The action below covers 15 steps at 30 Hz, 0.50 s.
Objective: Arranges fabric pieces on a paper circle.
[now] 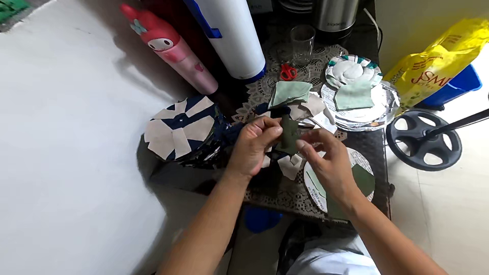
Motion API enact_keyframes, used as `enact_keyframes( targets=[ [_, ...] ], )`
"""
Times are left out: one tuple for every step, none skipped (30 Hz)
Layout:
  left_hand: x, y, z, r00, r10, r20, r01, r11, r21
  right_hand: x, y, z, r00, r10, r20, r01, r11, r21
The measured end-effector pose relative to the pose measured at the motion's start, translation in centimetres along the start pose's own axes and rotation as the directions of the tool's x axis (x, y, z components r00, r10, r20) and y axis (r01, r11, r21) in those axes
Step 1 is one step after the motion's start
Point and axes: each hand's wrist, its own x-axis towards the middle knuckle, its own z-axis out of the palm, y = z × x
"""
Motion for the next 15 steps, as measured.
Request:
enact_keyframes(
  targets=[
    [-0.7,-0.3,0.9,0.998,0.066,-0.012,-0.065,0.997,0.038,-0.4,-0.7,0.1,0.995,0.087,0.040,-0.091,0.988,0.124],
    [-1.4,-0.6,1.7,0.992,0.124,-0.028,-0.121,0.990,0.076,-0.7,-1.2,0.1,0.981,0.176,0.083,-0.192,0.950,0.245],
    [-2.0,-0.9,2.5,0.984,0.174,-0.041,-0.170,0.981,0.097,-0.9,-1.6,0.0,0.961,0.248,0.121,-0.275,0.894,0.353],
    [-2.5,-1.2,3.1,0.974,0.220,-0.050,-0.213,0.971,0.112,-1.0,-1.7,-0.3,0.944,0.294,0.148,-0.329,0.842,0.427],
    [-3.0,-1.5,3.5,0.966,0.253,-0.054,-0.245,0.962,0.120,-1.0,-1.8,-0.6,0.933,0.319,0.165,-0.359,0.809,0.466],
    [-3.5,-1.8,3.8,0.961,0.270,-0.057,-0.262,0.958,0.117,-1.1,-1.8,-1.1,0.931,0.319,0.175,-0.364,0.803,0.472],
    [-4.0,-2.0,4.1,0.960,0.274,-0.054,-0.267,0.958,0.101,-1.2,-1.7,-1.6,0.939,0.289,0.187,-0.344,0.824,0.451],
    [-4.4,-2.2,4.1,0.964,0.265,-0.033,-0.262,0.963,0.067,-1.4,-1.7,-2.2,0.948,0.240,0.208,-0.307,0.858,0.411],
    [-4.7,-2.3,4.0,0.971,0.237,0.012,-0.238,0.971,0.010,-1.6,-1.8,-2.8,0.954,0.186,0.237,-0.265,0.894,0.363],
    [-4.9,-2.3,3.8,0.979,0.190,0.071,-0.186,0.981,-0.059,-1.7,-2.0,-3.5,0.952,0.140,0.271,-0.225,0.923,0.312],
    [-5.2,-2.2,3.5,0.982,0.125,0.142,-0.110,0.988,-0.109,-1.8,-2.3,-4.1,0.946,0.107,0.307,-0.193,0.945,0.263],
    [-5.5,-2.1,3.3,0.977,0.055,0.206,-0.026,0.990,-0.141,-1.9,-2.7,-4.8,0.934,0.087,0.347,-0.167,0.963,0.209],
    [-5.7,-2.0,3.1,0.967,-0.010,0.254,0.053,0.985,-0.162,-2.1,-3.0,-5.4,0.922,0.073,0.379,-0.137,0.980,0.145],
    [-6.0,-2.0,3.0,0.953,-0.062,0.297,0.113,0.981,-0.160,-2.2,-3.1,-6.0,0.912,0.067,0.405,-0.112,0.990,0.089],
    [-6.2,-2.1,2.9,0.937,-0.103,0.333,0.157,0.978,-0.140,-2.3,-3.2,-6.4,0.900,0.076,0.429,-0.101,0.994,0.036]
  ],
)
